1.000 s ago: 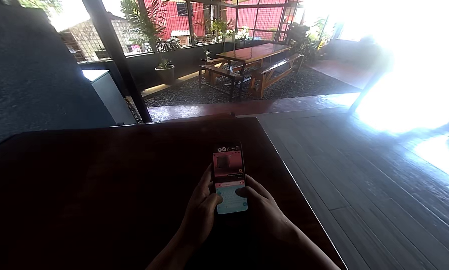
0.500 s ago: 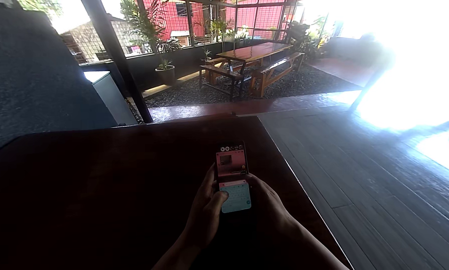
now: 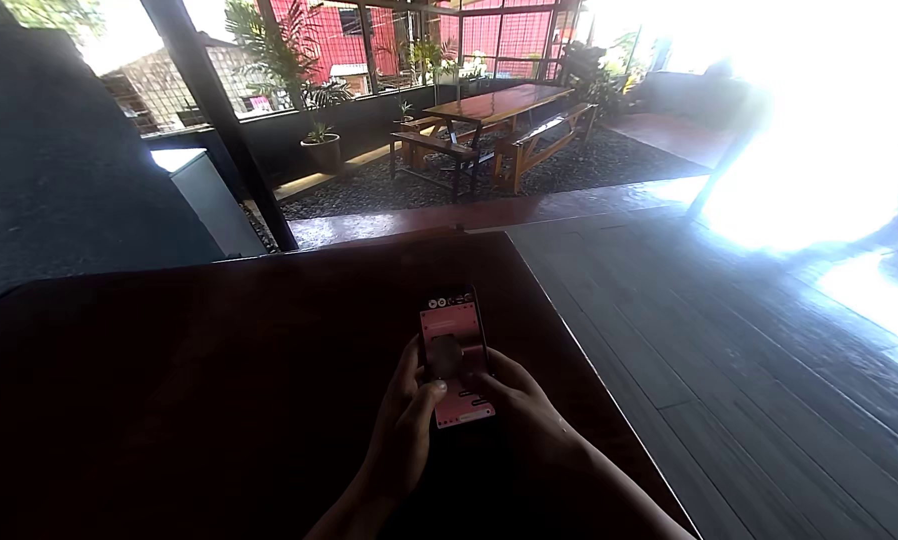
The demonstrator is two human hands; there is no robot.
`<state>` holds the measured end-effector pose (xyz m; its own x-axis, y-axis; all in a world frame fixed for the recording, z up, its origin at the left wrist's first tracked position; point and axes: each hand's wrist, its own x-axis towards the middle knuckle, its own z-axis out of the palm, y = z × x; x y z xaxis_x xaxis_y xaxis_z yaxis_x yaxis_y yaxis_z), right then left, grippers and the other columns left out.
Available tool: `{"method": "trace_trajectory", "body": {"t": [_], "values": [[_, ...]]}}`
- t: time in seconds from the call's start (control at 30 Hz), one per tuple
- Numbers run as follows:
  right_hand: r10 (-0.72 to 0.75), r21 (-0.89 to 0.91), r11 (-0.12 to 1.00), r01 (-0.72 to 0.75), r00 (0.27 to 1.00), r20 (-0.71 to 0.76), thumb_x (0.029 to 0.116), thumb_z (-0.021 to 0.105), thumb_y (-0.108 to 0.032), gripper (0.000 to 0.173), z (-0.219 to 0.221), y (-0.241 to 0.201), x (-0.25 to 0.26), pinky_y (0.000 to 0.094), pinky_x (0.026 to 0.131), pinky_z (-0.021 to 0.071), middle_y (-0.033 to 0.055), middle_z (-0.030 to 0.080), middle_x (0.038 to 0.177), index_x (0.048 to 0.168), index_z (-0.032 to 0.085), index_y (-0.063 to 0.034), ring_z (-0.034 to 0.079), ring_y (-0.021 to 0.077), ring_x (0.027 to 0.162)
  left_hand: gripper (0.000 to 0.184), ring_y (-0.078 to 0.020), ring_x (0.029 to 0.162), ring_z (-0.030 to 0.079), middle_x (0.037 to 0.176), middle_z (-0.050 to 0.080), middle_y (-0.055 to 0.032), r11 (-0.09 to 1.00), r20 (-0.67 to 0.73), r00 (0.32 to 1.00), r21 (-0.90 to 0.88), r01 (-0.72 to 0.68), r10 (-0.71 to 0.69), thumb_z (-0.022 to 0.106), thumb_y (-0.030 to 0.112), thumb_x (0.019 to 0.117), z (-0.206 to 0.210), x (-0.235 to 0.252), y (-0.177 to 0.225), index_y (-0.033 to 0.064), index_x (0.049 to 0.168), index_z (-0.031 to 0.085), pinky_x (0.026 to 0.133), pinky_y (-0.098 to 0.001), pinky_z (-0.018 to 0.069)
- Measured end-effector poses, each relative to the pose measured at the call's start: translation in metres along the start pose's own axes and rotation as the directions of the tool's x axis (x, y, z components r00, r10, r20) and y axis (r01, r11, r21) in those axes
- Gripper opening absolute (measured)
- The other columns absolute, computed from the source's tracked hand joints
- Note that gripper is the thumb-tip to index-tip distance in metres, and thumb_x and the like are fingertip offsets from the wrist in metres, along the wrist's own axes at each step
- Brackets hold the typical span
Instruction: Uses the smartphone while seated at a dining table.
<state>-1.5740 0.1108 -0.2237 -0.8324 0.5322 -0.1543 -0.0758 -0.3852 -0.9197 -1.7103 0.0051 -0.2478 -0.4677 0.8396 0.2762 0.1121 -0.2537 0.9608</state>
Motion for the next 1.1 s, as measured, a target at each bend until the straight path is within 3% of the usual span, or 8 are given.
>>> {"method": "trace_trajectory", "body": {"t": [0.1,0.27,0.47,0.73,0.83,1.1], "values": [[0.004,-0.002,1.0,-0.004,1.0,0.021,0.1016,0.056,-0.011,0.033,0.0001,0.0003,-0.0011,0.049,0.07,0.0653,0.0185,0.069,0.113,0.133,0.053,-0.0026,0.073,0.0323,0.095,0.059,-0.0167,0.119,0.064,0.133,0.063,-0.0099,0.999,-0.013,1.0,-0.026,0.023,-0.023,0.042,0.014,0.096,0.0006,-0.0008,-0.0012,0.0045,0.154,0.036,0.101,-0.0322,0.0547],[0.02,0.035,0.999,-0.021,0.999,0.038,0.1041,0.049,-0.015,0.034,0.0013,-0.0008,-0.0023,0.0486,0.07,0.0651,0.0207,0.07,0.115,0.136,0.051,-0.0029,0.074,0.0337,0.095,0.055,-0.0196,0.114,0.067,0.129,0.064,-0.0118,0.995,-0.031,0.998,-0.079,0.056,-0.059,0.038,0.013,0.0968,-0.0003,-0.001,-0.0029,0.0073,0.152,0.039,0.096,-0.0344,0.0575],[0.017,0.031,0.999,-0.018,1.0,0.025,0.1012,0.047,-0.011,0.036,0.0009,0.0018,-0.0015,0.0508,0.07,0.0651,0.0212,0.069,0.116,0.136,0.052,-0.0025,0.073,0.0347,0.096,0.053,-0.0187,0.115,0.066,0.127,0.065,-0.0108,0.992,-0.063,0.995,-0.108,0.071,-0.078,0.036,0.014,0.0973,0.0001,-0.002,-0.0042,0.0076,0.149,0.042,0.098,-0.0345,0.0558],[0.006,0.009,1.0,-0.007,1.0,0.016,0.0998,0.051,-0.01,0.034,0.0004,0.0021,-0.0004,0.0497,0.07,0.0652,0.0213,0.069,0.113,0.132,0.053,-0.0022,0.074,0.0338,0.095,0.06,-0.0177,0.108,0.069,0.121,0.068,-0.0077,0.997,-0.022,0.997,-0.029,0.069,-0.069,0.05,0.004,0.0885,0.0005,-0.0008,0.0015,0.0091,0.148,0.041,0.09,-0.0336,0.0603],[-0.003,-0.008,1.0,0.003,1.0,0.014,0.1003,0.051,-0.01,0.033,0.0003,0.0028,-0.0003,0.0491,0.071,0.0652,0.0204,0.069,0.114,0.132,0.054,-0.0019,0.073,0.0331,0.096,0.061,-0.02,0.107,0.07,0.12,0.069,-0.0092,0.997,-0.009,0.997,-0.033,0.07,-0.071,0.052,0.002,0.0901,0.0,-0.001,0.0004,0.0094,0.149,0.038,0.09,-0.0348,0.061],[-0.015,-0.018,1.0,0.016,0.999,0.038,0.0995,0.052,-0.012,0.034,0.001,0.0035,-0.0003,0.0486,0.069,0.0654,0.0205,0.069,0.113,0.132,0.054,-0.0019,0.074,0.033,0.095,0.045,-0.0184,0.102,0.071,0.113,0.07,-0.0094,0.997,-0.053,0.996,-0.045,0.065,-0.068,0.049,0.011,0.0956,-0.0001,-0.0014,0.0019,0.0075,0.14,0.046,0.087,-0.0329,0.061]]}}
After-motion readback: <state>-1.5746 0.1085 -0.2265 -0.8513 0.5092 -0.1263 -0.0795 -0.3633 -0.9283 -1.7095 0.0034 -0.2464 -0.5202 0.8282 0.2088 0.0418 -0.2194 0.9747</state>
